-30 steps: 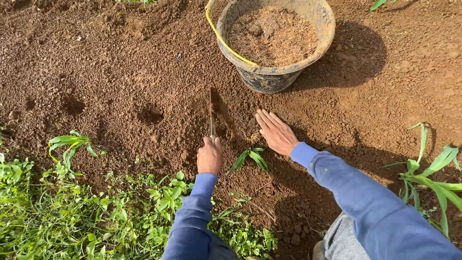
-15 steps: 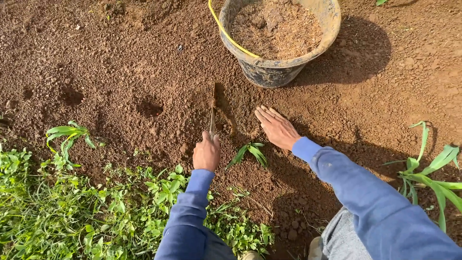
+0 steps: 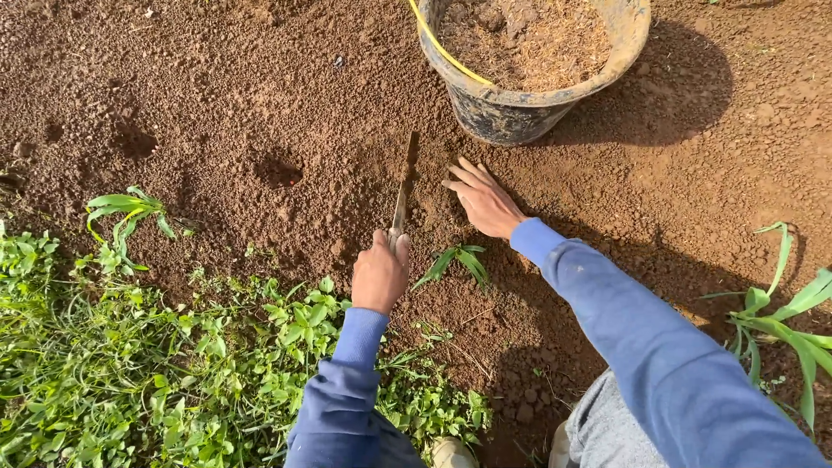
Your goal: The person uses a small hand hoe to dig holes in a prepared garden bed. They take seeds from a bucket and place them into the holes, then cover them with soil using their hands and the hoe.
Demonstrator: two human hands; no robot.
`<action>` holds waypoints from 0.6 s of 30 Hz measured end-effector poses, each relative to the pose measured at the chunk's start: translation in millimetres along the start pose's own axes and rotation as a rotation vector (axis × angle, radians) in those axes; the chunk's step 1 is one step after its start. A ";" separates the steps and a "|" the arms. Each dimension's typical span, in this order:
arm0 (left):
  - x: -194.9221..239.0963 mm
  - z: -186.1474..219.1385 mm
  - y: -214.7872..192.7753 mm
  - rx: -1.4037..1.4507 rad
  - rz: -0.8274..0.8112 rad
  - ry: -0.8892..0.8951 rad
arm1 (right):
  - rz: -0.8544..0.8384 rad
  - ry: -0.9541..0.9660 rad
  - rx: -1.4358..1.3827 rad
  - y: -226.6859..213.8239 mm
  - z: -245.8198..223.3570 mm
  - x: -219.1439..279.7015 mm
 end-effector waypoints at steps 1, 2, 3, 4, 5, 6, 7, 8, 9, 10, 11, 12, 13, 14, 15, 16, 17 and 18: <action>-1.6 -3.1 3.3 0.010 0.001 -0.004 | -0.040 -0.003 -0.004 8.7 3.8 1.6; -1.1 -9.3 5.7 0.016 -0.001 -0.011 | -0.049 -0.005 -0.002 7.7 -2.6 11.6; -3.2 -13.3 9.0 -0.018 -0.016 -0.017 | -0.071 -0.006 -0.078 4.3 -7.4 20.0; -5.1 -17.3 12.2 -0.052 -0.032 -0.024 | -0.093 -0.006 -0.154 0.7 -12.4 28.5; -7.1 -19.4 10.4 -0.039 -0.031 -0.024 | -0.099 -0.008 -0.144 -0.6 -15.0 36.0; -8.9 -22.3 9.9 -0.042 -0.048 -0.038 | -0.133 0.003 -0.228 -0.4 -17.3 43.8; -11.0 -25.0 9.9 -0.044 -0.066 -0.051 | -0.167 0.016 -0.311 -0.3 -19.2 51.8; -12.7 -22.8 8.7 -0.031 -0.065 -0.050 | -0.173 0.016 -0.299 -3.2 -20.5 53.0; -13.0 -22.7 7.9 -0.034 -0.072 -0.059 | -0.179 0.010 -0.275 -5.1 -23.0 53.8; -13.2 -22.9 6.8 -0.036 -0.078 -0.068 | -0.185 0.004 -0.251 -6.7 -25.9 54.7; -17.1 -24.6 12.6 -0.024 -0.074 -0.077 | -0.196 -0.004 -0.244 -4.8 -21.3 56.5; -20.7 -25.7 17.3 -0.046 -0.062 -0.080 | -0.201 -0.018 -0.087 -3.7 -16.6 58.4; -27.4 -27.4 17.6 -0.071 -0.043 -0.082 | -0.196 -0.040 0.070 -3.7 -13.0 55.1; -25.4 -27.7 19.2 -0.063 -0.030 -0.091 | -0.199 -0.056 0.077 -2.2 -16.1 61.6; -27.8 -25.8 17.8 -0.077 -0.020 -0.083 | -0.263 -0.049 0.128 1.1 -16.5 64.7; -30.3 -23.5 16.4 -0.091 -0.010 -0.075 | -0.326 -0.041 0.180 4.0 -16.1 68.1; -27.9 -19.1 5.3 -0.083 0.005 -0.080 | -0.323 -0.056 0.190 -2.6 -22.9 64.5; -25.9 -14.6 -4.9 -0.063 0.021 -0.083 | -0.350 -0.054 0.192 -7.2 -27.6 61.5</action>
Point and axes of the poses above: each hand's wrist, its own x-axis away from the middle knuckle, its own y-axis out of the palm, z = x × y, the point moved 6 cm from there along -x, towards the middle knuckle, and after that the axes turned 1 degree about y, right-handed, at the moved point
